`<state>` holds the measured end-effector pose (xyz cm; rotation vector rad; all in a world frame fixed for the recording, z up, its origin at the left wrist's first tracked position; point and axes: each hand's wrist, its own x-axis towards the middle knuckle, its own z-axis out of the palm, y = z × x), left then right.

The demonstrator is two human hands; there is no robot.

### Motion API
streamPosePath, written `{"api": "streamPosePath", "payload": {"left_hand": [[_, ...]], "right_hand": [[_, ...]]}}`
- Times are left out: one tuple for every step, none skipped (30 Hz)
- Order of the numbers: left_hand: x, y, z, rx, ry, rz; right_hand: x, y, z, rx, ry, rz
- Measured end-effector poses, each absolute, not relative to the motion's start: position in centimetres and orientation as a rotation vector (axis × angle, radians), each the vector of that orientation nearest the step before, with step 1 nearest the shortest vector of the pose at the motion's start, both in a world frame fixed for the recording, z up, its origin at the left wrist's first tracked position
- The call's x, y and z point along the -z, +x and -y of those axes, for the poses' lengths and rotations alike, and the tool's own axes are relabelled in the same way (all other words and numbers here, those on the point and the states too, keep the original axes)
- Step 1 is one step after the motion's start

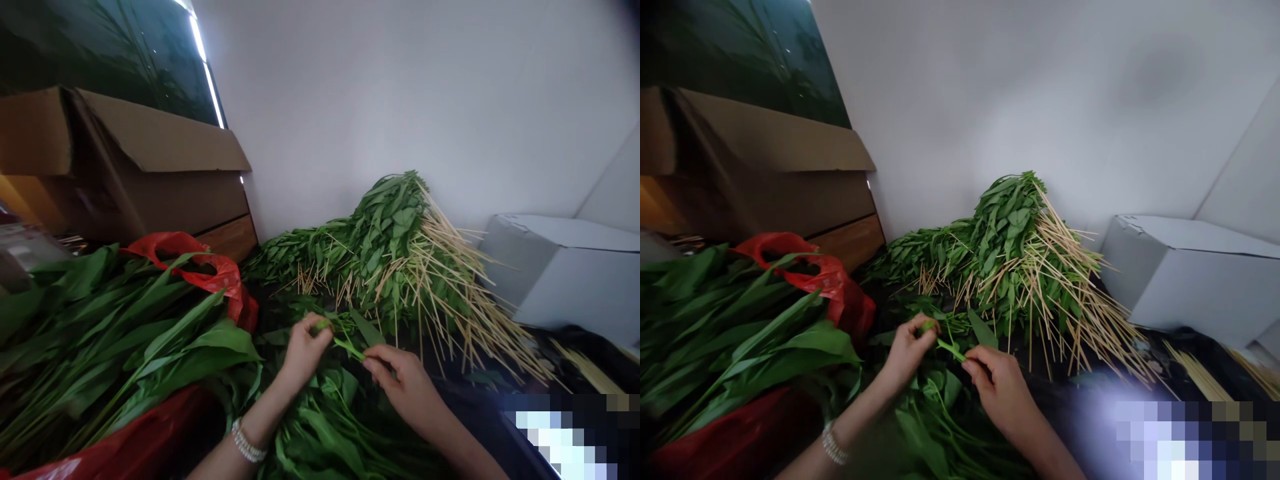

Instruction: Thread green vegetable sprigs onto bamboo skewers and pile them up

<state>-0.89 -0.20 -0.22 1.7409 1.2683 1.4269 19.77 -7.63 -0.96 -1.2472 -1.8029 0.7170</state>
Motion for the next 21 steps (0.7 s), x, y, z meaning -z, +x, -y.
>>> {"api": "streamPosePath", "payload": {"left_hand": [[0.1, -1.7, -0.3, -1.479, 1.700, -1.314], [-0.2, -2.4, -0.9, -1.532, 1.664, -1.357], [-0.4, -3.0, -1.3, -1.580, 1.637, -1.391], [-0.6, -3.5, -1.5, -1.618, 1.629, -1.411], [-0.7, -3.7, -1.6, -1.653, 1.657, -1.412], [-0.8, -3.6, -1.4, -1.675, 1.721, -1.392], [-0.8, -3.4, -1.1, -1.673, 1.810, -1.355], [-0.8, -3.0, -0.6, -1.641, 1.908, -1.306], [-0.7, -2.6, -0.1, -1.576, 2.007, -1.251], [-0.6, -2.2, 0.5, -1.485, 2.097, -1.199], [-0.5, -1.8, 1.0, -1.384, 2.173, -1.155], [-0.4, -1.5, 1.4, -1.283, 2.248, -1.118], [-0.3, -1.3, 1.7, -1.192, 2.325, -1.085], [-0.2, -1.2, 1.9, -1.108, 2.402, -1.058], [-0.2, -1.1, 2.0, -1.031, 2.468, -1.040], [-0.1, -1.0, 2.1, -0.960, 2.517, -1.033], [0.0, -1.0, 2.1, -0.896, 2.551, -1.033], [0.0, -1.0, 2.1, -0.845, 2.573, -1.034], [0.1, -1.0, 2.0, -0.806, 2.589, -1.032], [0.2, -0.9, 2.0, -0.775, 2.603, -1.024], [0.2, -0.9, 2.0, -0.750, 2.620, -1.006]], "right_hand": [[1.0, 20.1, 7.7, -0.698, -1.251, 1.802], [1.0, 20.4, 7.7, -0.683, -1.259, 1.795], [1.1, 20.6, 7.7, -0.674, -1.267, 1.786], [1.1, 20.8, 7.7, -0.666, -1.273, 1.777], [1.1, 20.9, 7.7, -0.660, -1.277, 1.774], [1.0, 20.9, 7.6, -0.653, -1.275, 1.777], [1.0, 20.9, 7.6, -0.643, -1.270, 1.786], [1.0, 20.7, 7.6, -0.629, -1.260, 1.798], [1.1, 20.6, 7.5, -0.613, -1.249, 1.808], [1.2, 20.5, 7.5, -0.595, -1.240, 1.816], [1.3, 20.3, 7.5, -0.576, -1.232, 1.826], [1.5, 20.2, 7.5, -0.557, -1.228, 1.838], [1.7, 20.2, 7.5, -0.536, -1.226, 1.851], [1.9, 20.1, 7.4, -0.515, -1.227, 1.865], [2.1, 20.1, 7.4, -0.493, -1.228, 1.878], [2.3, 20.1, 7.4, -0.471, -1.228, 1.889], [2.5, 20.0, 7.3, -0.452, -1.227, 1.896], [2.6, 20.0, 7.3, -0.435, -1.226, 1.899], [2.8, 20.0, 7.3, -0.420, -1.225, 1.903], [2.9, 20.0, 7.2, -0.408, -1.224, 1.906], [3.0, 20.0, 7.2, -0.396, -1.224, 1.910]]}}
